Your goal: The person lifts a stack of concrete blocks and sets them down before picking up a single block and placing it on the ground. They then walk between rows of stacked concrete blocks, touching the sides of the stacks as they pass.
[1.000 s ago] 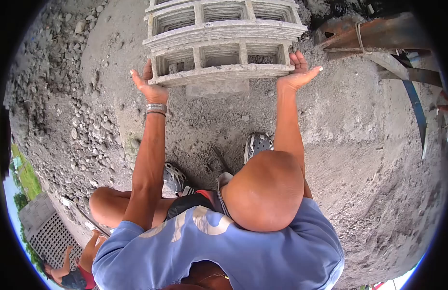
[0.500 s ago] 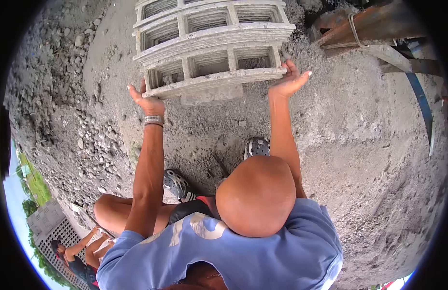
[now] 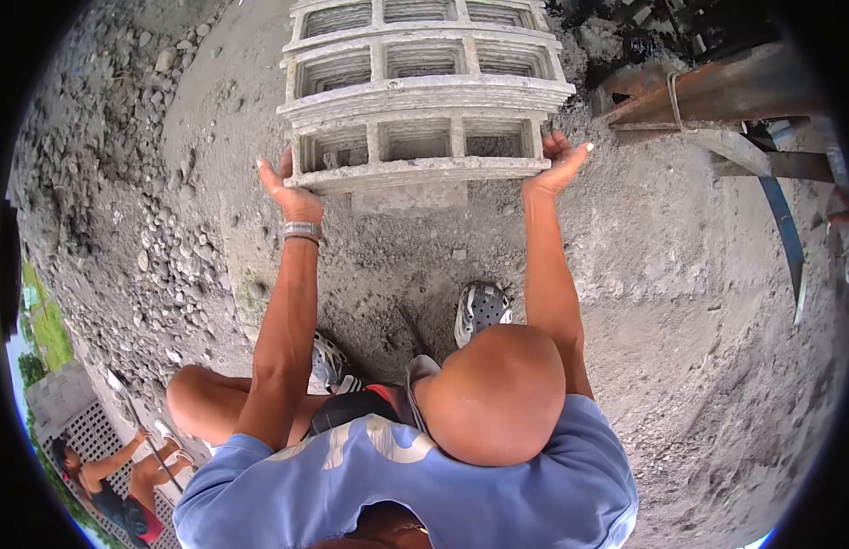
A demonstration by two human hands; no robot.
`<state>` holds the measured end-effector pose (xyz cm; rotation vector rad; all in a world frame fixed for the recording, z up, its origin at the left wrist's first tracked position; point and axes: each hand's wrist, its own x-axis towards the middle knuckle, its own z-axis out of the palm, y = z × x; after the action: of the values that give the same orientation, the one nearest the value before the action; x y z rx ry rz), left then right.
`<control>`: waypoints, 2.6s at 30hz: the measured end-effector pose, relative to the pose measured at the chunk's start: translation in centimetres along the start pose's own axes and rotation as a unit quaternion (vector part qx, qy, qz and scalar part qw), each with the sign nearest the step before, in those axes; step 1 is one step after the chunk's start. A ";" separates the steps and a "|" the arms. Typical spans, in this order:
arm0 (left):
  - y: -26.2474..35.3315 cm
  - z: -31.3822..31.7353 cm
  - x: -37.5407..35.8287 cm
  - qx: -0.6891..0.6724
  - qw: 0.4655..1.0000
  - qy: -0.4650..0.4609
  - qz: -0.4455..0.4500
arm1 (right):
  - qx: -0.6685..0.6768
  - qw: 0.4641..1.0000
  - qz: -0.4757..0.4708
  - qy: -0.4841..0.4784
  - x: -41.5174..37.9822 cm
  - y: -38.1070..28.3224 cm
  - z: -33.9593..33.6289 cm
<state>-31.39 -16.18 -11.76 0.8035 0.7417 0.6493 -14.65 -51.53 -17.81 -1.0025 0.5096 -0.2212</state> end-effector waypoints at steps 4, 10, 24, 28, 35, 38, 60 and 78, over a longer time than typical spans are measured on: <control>0.7 -1.2 0.6 0.005 0.998 -0.063 -0.025 | -0.052 0.996 0.030 -0.060 0.1 -0.3 -1.0; 3.1 -0.7 -1.6 0.101 0.985 -0.139 -0.035 | -0.189 0.951 0.102 -0.221 -3.3 -6.0 0.7; 3.3 -2.4 -0.2 0.188 0.952 -0.242 -0.015 | -0.334 0.891 0.118 -0.283 -4.4 -7.8 1.7; 5.0 -2.7 0.9 0.022 0.972 -0.177 -0.155 | -0.465 0.819 0.145 -0.302 -5.3 -11.0 3.7; 5.1 0.3 0.8 0.156 0.975 -0.135 -0.081 | -0.512 0.787 0.192 -0.286 -4.6 -9.8 5.4; 5.4 0.1 0.5 0.125 0.975 -0.150 -0.109 | -0.496 0.803 0.190 -0.269 -4.2 -9.5 4.8; 3.5 1.3 0.7 0.040 0.992 -0.074 -0.089 | -0.483 0.809 0.169 -0.290 -3.0 -8.9 3.7; 17.2 -5.4 -1.5 0.033 0.971 0.204 -0.118 | -0.763 0.602 0.072 -0.225 -2.6 -22.7 7.2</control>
<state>-40.43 -6.03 0.12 0.6339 1.2192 0.5817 -12.12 -57.14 5.38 -2.5993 0.1952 0.8032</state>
